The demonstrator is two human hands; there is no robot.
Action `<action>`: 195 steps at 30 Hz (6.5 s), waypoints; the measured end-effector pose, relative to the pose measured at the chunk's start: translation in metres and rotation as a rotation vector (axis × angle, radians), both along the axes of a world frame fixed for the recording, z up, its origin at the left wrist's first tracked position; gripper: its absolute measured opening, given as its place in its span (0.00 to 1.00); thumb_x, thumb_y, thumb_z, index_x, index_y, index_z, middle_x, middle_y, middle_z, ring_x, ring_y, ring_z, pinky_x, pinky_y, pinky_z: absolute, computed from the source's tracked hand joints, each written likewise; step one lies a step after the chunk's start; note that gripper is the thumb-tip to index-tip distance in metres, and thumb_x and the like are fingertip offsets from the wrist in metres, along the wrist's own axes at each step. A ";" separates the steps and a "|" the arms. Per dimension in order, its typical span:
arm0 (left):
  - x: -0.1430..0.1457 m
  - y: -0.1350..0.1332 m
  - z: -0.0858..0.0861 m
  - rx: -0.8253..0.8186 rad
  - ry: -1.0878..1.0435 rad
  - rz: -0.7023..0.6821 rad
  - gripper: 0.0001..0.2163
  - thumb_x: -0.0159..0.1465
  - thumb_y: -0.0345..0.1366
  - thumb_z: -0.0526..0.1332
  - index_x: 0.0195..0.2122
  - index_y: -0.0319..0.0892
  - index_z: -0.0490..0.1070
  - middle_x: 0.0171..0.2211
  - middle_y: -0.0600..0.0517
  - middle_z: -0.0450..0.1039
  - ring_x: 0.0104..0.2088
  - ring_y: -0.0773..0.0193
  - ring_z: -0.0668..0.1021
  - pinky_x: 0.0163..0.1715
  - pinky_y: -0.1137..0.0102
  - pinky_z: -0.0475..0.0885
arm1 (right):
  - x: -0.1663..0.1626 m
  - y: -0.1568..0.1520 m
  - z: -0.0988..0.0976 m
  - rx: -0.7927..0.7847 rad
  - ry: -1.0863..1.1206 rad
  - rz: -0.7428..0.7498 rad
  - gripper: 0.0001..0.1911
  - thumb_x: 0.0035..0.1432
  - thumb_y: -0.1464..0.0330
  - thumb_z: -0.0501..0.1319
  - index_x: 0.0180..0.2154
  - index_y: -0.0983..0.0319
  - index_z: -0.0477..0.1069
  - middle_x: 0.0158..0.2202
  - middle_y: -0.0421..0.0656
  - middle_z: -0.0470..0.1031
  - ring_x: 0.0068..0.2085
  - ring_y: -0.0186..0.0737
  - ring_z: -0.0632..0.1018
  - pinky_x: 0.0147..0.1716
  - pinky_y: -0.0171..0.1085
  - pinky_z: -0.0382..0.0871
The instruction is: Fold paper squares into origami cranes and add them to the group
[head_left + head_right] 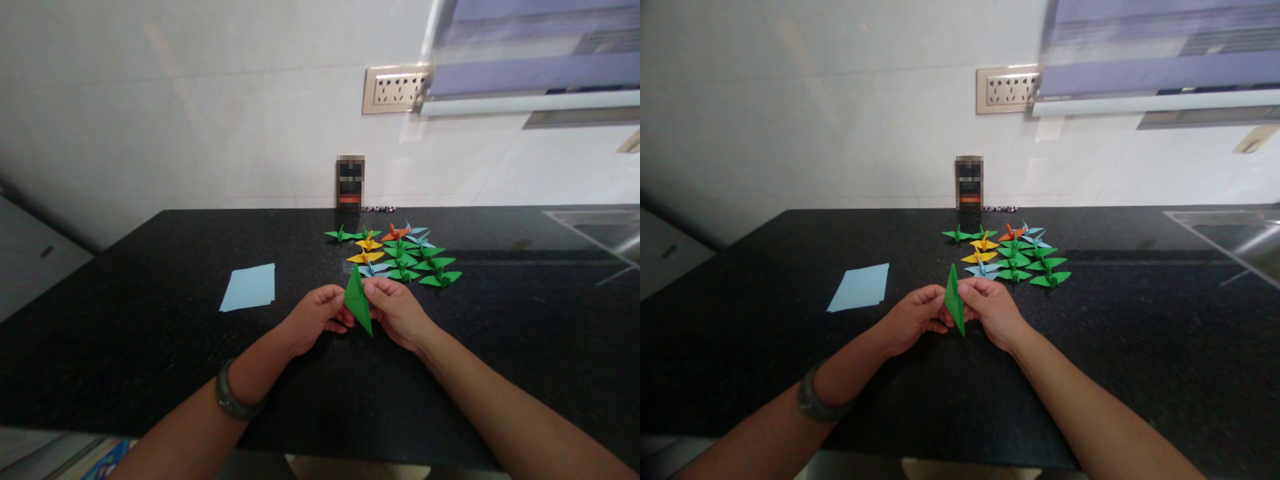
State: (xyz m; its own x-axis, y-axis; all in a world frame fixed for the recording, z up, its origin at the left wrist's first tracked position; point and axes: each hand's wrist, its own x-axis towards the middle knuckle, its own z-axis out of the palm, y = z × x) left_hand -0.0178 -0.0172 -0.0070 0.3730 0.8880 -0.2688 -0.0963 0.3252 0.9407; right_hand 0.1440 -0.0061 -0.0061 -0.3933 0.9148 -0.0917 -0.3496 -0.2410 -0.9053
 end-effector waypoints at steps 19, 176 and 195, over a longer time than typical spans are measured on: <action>-0.002 0.002 -0.002 -0.088 -0.097 0.009 0.14 0.54 0.47 0.60 0.29 0.40 0.64 0.24 0.53 0.70 0.25 0.69 0.74 0.25 0.75 0.68 | 0.004 0.001 -0.007 0.071 -0.071 0.033 0.17 0.43 0.64 0.67 0.38 0.62 0.74 0.25 0.39 0.74 0.23 0.29 0.73 0.22 0.29 0.68; 0.009 -0.003 -0.002 0.266 0.293 0.170 0.17 0.54 0.48 0.58 0.21 0.38 0.67 0.17 0.55 0.66 0.20 0.70 0.68 0.22 0.74 0.63 | -0.003 -0.003 0.001 0.101 -0.344 -0.088 0.13 0.42 0.62 0.65 0.23 0.65 0.67 0.19 0.36 0.67 0.20 0.28 0.64 0.21 0.32 0.58; 0.009 -0.004 0.004 0.179 0.124 0.252 0.13 0.50 0.44 0.63 0.23 0.37 0.69 0.18 0.55 0.69 0.20 0.71 0.69 0.24 0.75 0.63 | 0.002 -0.001 -0.004 0.265 -0.525 -0.016 0.14 0.50 0.60 0.56 0.21 0.62 0.61 0.16 0.33 0.58 0.16 0.27 0.60 0.15 0.30 0.52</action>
State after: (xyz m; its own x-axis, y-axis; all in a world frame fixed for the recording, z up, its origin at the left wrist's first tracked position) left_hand -0.0091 -0.0212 -0.0033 0.1096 0.9855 -0.1296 -0.0341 0.1341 0.9904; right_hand 0.1456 -0.0066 -0.0105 -0.3432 0.9385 -0.0376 0.1605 0.0192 -0.9868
